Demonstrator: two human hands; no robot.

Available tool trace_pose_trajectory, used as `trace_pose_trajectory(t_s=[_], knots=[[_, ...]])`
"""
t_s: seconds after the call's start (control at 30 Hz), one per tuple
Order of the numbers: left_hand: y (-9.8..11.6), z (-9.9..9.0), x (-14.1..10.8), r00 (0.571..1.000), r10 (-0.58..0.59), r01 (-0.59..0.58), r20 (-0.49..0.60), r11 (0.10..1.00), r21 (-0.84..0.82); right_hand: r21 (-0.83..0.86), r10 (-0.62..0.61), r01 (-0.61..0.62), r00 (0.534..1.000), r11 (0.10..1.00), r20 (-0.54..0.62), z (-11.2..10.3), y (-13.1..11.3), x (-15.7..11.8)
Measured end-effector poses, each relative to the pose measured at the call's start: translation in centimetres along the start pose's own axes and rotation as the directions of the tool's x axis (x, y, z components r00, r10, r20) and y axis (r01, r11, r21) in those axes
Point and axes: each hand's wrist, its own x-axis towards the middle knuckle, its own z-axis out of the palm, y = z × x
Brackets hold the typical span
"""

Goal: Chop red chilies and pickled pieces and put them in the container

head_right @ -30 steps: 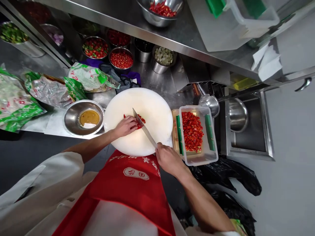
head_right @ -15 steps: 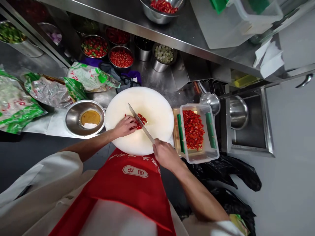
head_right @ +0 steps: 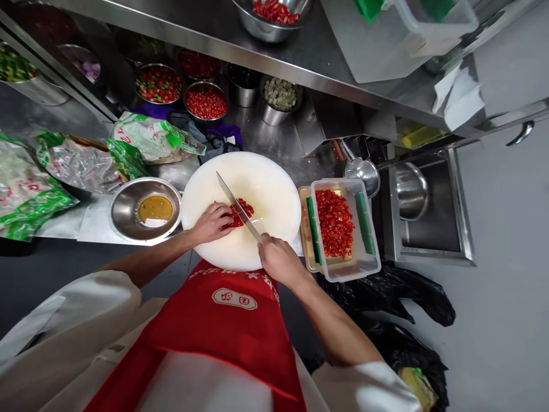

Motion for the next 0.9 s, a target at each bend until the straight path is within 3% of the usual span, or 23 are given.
trace_pose_trajectory(t_s=[0.1, 0.17, 0.27, 0.37, 0.43, 0.57, 0.7, 0.77, 0.9], knots=[[-0.4, 0.5, -0.3, 1.0, -0.015, 0.015, 0.014, 1.0, 0.001, -0.025, 0.012, -0.01, 0.997, 1.0, 0.082, 0.0, 1.1, -3.8], [-0.5, 0.9, -0.2, 1.0, -0.02, 0.02, 0.025, 1.0, -0.016, -0.023, 0.021, -0.018, 0.994, 1.0, 0.107, 0.7, 0.8, -3.7], [-0.6, 1.1, 0.1, 0.999, -0.025, 0.026, 0.042, 0.999, -0.028, 0.024, 0.04, -0.043, 0.995, 0.999, 0.093, 2.4, -1.0, 0.4], [-0.3, 0.6, 0.1, 0.998, -0.014, 0.015, 0.059, 1.0, -0.008, 0.033, 0.056, -0.056, 0.998, 0.998, -0.006, 3.0, -2.9, 5.0], [0.0, 0.2, -0.2, 0.999, 0.005, -0.004, 0.053, 1.0, -0.003, 0.033, 0.043, -0.041, 0.998, 0.999, -0.049, 2.5, -3.2, 5.7], [0.0, -0.4, -1.5, 1.0, 0.005, -0.005, 0.004, 1.0, -0.006, 0.035, 0.006, -0.005, 0.998, 0.999, -0.055, 1.4, -1.2, 0.8], [-0.4, -0.1, -1.9, 0.998, -0.031, 0.032, 0.048, 0.999, -0.028, 0.018, -0.025, 0.024, 0.999, 1.0, 0.039, 1.5, 0.4, -3.9], [-0.5, 0.1, -1.6, 0.997, -0.039, 0.042, 0.061, 0.998, -0.047, 0.008, -0.028, 0.027, 0.997, 1.0, 0.075, 2.2, -0.2, -3.1], [-0.4, 0.1, -1.2, 0.997, -0.042, 0.045, 0.071, 0.998, -0.044, 0.001, 0.033, -0.033, 0.999, 0.999, 0.026, 3.4, -3.4, 3.1]])
